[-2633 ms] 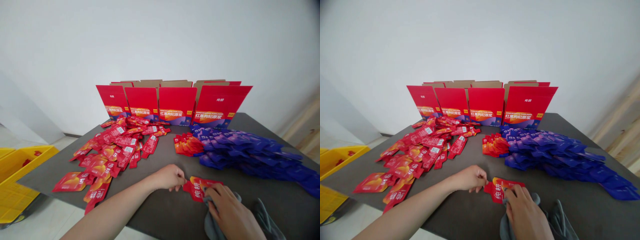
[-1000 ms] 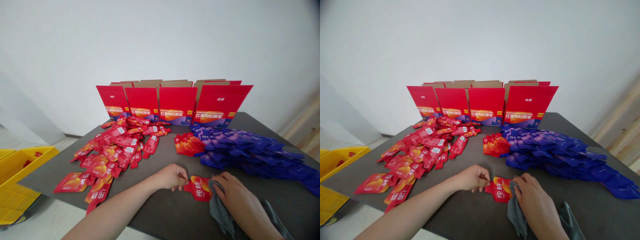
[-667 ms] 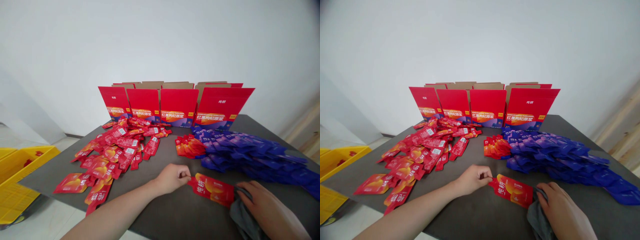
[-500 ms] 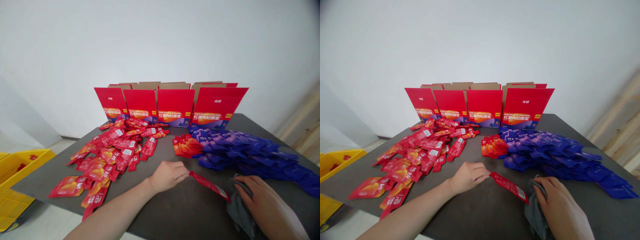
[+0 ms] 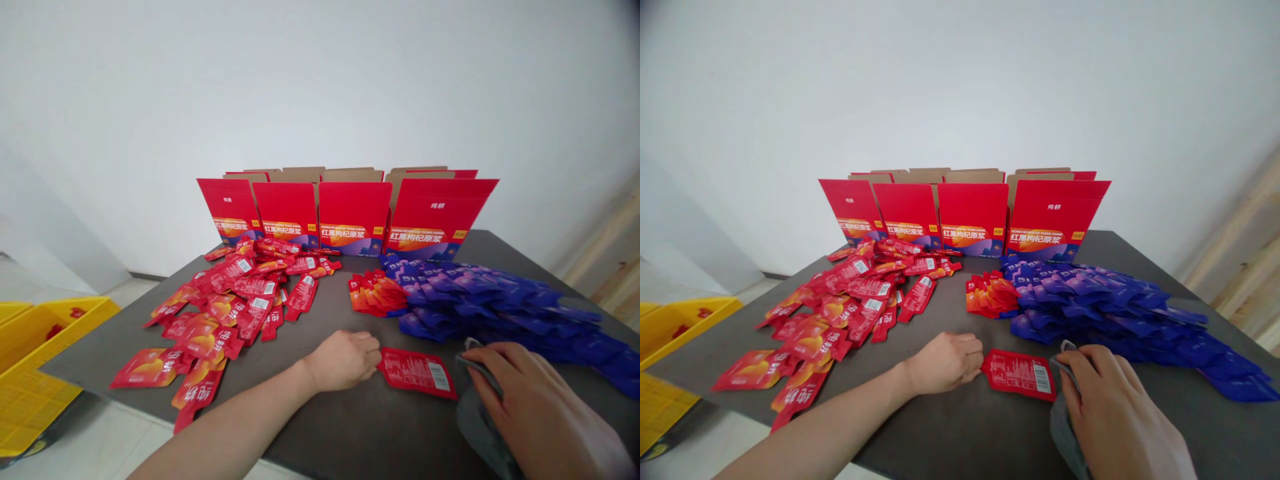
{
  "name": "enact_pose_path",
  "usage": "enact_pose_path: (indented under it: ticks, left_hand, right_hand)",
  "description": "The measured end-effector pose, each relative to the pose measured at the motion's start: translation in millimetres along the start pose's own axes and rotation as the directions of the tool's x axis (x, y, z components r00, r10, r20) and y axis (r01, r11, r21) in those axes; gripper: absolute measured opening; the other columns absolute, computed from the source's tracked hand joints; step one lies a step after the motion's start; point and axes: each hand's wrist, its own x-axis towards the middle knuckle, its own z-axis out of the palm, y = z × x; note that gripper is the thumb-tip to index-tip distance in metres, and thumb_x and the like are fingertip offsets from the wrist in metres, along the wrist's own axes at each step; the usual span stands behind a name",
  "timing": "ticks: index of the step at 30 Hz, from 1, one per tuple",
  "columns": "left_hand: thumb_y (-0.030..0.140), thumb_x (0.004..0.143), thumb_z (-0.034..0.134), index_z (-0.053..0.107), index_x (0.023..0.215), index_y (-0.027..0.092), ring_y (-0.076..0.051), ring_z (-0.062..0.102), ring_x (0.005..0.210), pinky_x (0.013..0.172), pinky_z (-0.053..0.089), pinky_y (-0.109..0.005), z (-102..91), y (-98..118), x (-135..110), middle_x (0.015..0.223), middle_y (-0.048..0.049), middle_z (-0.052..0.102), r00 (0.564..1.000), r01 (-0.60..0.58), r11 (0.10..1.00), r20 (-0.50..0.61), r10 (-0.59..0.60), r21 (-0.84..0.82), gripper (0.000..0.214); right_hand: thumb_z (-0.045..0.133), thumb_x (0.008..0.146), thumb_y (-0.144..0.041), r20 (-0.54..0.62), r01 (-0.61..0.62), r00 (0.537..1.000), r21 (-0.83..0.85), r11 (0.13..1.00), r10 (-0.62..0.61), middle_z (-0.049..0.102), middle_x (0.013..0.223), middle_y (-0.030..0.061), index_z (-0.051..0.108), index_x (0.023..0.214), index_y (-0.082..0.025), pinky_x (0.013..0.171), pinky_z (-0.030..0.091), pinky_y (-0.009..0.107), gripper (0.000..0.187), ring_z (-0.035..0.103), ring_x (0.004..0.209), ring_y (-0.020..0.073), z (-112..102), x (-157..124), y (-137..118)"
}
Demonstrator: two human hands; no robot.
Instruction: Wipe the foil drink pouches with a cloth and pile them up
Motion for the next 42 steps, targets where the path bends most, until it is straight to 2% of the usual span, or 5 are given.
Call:
enact_pose_path:
  ticks: [9,20,26,31,42]
  left_hand:
    - [0.025,0.094,0.051,0.055,0.078,0.019,-0.012,0.052,0.076,0.060,0.039,-0.027,1.0,-2,-1,0.087,-0.0006,0.057,0.998,-0.060,0.997,0.017,0.061,-0.040,0.018]
    - [0.025,0.092,0.054,0.053,0.080,0.020,-0.012,0.054,0.077,0.061,0.041,-0.027,-0.7,-4,0,0.088,0.0004,0.058,0.998,-0.057,0.993,0.010,0.058,-0.105,0.013]
    - [0.025,0.095,0.049,0.053,0.081,0.019,-0.012,0.053,0.078,0.064,0.040,-0.025,0.5,-4,0,0.088,-0.0016,0.059,0.998,-0.067,0.991,-0.004,0.066,-0.114,0.016]
    - [0.024,0.096,0.047,0.053,0.076,0.019,-0.012,0.053,0.078,0.063,0.039,-0.026,1.6,-4,-1,0.090,-0.0015,0.060,0.998,-0.061,0.995,-0.007,0.060,-0.081,0.021]
    - [0.025,0.093,0.051,0.052,0.079,0.020,-0.014,0.052,0.084,0.065,0.042,-0.027,0.7,-4,-1,0.091,-0.0014,0.059,0.999,-0.036,0.995,-0.012,0.035,-0.096,0.015]
  right_hand:
    - [0.049,0.084,-0.016,0.229,0.142,0.962,0.060,0.988,-0.152,0.062,0.095,0.0036,0.064,0.090,-0.025,0.077,0.045,0.034,0.019,0.058,0.090,0.0195,53,4,-64]
    - [0.046,0.083,-0.027,0.198,-0.027,0.980,-0.025,0.999,0.031,0.058,0.084,0.0059,0.060,0.085,-0.024,0.075,0.044,0.040,0.014,0.058,0.081,0.0228,44,-15,28]
    - [0.045,0.089,-0.026,0.240,0.082,0.965,0.128,0.988,-0.111,0.059,0.102,0.0046,0.063,0.097,-0.024,0.083,0.043,0.035,0.019,0.055,0.095,0.0191,42,19,-32]
    - [0.051,0.084,-0.019,0.282,0.138,0.943,0.145,0.980,-0.175,0.059,0.094,0.0024,0.066,0.084,-0.026,0.075,0.043,0.030,0.016,0.052,0.095,0.0192,62,32,-66]
    - [0.042,0.086,-0.027,0.220,-0.006,0.975,0.065,0.998,-0.008,0.064,0.088,0.0088,0.071,0.089,-0.024,0.081,0.045,0.040,0.029,0.058,0.083,0.0216,56,12,43]
